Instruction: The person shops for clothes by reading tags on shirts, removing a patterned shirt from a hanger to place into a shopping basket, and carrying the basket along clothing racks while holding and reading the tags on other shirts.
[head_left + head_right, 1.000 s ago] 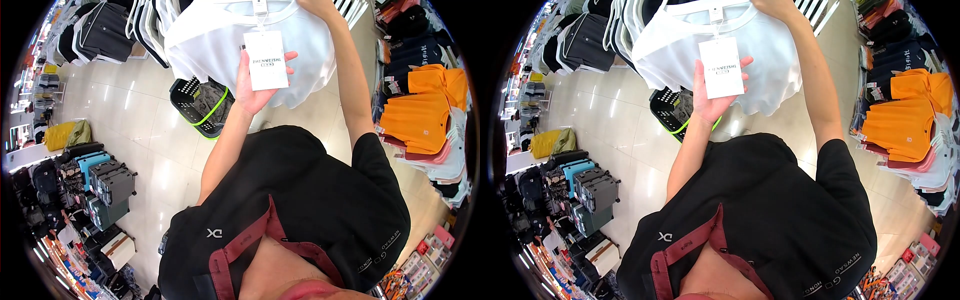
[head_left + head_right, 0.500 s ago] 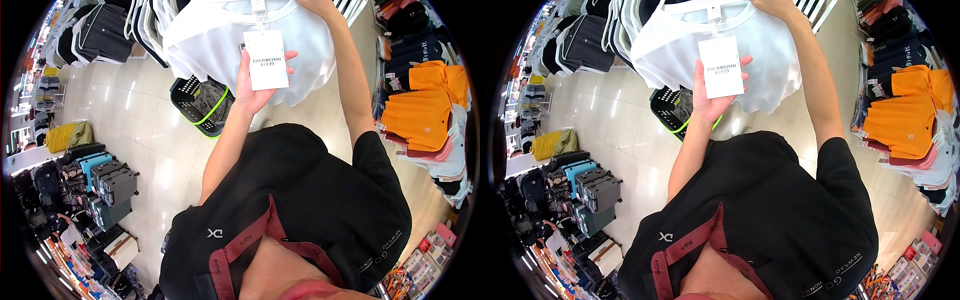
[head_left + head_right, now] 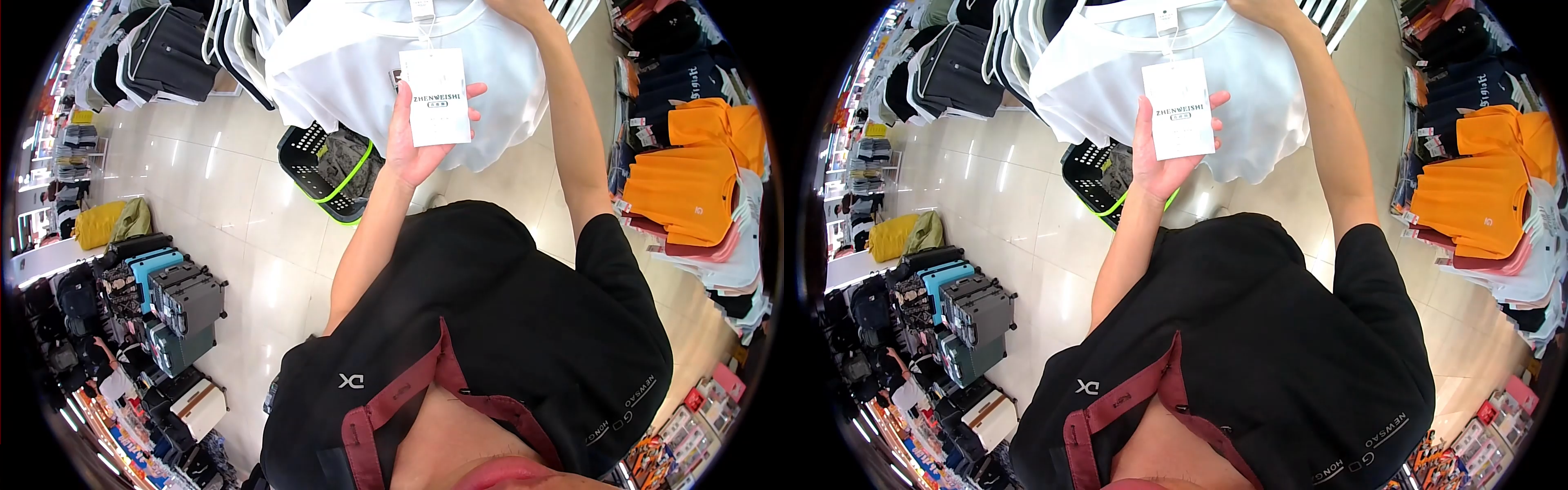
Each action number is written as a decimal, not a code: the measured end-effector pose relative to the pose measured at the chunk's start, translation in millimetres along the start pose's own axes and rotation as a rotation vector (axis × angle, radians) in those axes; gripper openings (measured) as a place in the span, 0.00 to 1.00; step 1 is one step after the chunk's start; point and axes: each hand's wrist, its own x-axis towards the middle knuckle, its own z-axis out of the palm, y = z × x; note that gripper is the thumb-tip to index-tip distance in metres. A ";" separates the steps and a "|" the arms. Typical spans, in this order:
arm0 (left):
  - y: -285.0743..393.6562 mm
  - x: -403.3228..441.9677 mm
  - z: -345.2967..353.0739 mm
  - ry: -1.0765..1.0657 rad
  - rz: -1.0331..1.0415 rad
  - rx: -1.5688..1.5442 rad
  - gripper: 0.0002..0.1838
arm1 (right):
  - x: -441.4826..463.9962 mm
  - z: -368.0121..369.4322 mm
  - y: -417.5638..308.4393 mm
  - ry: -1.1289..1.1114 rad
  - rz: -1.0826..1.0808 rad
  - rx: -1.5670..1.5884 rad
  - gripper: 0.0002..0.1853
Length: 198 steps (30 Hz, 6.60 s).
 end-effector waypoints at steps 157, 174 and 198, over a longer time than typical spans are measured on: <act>202.1 73.0 82.6 0.296 0.842 1.675 0.11 | -199.9 78.8 -125.2 -0.555 0.796 1.208 0.17; 196.0 25.9 55.2 0.442 0.813 1.706 0.12 | -156.1 68.1 -144.9 -0.079 1.129 1.631 0.38; 173.0 21.3 96.1 0.423 0.717 1.753 0.12 | -156.1 46.5 -89.7 0.110 0.533 0.998 0.29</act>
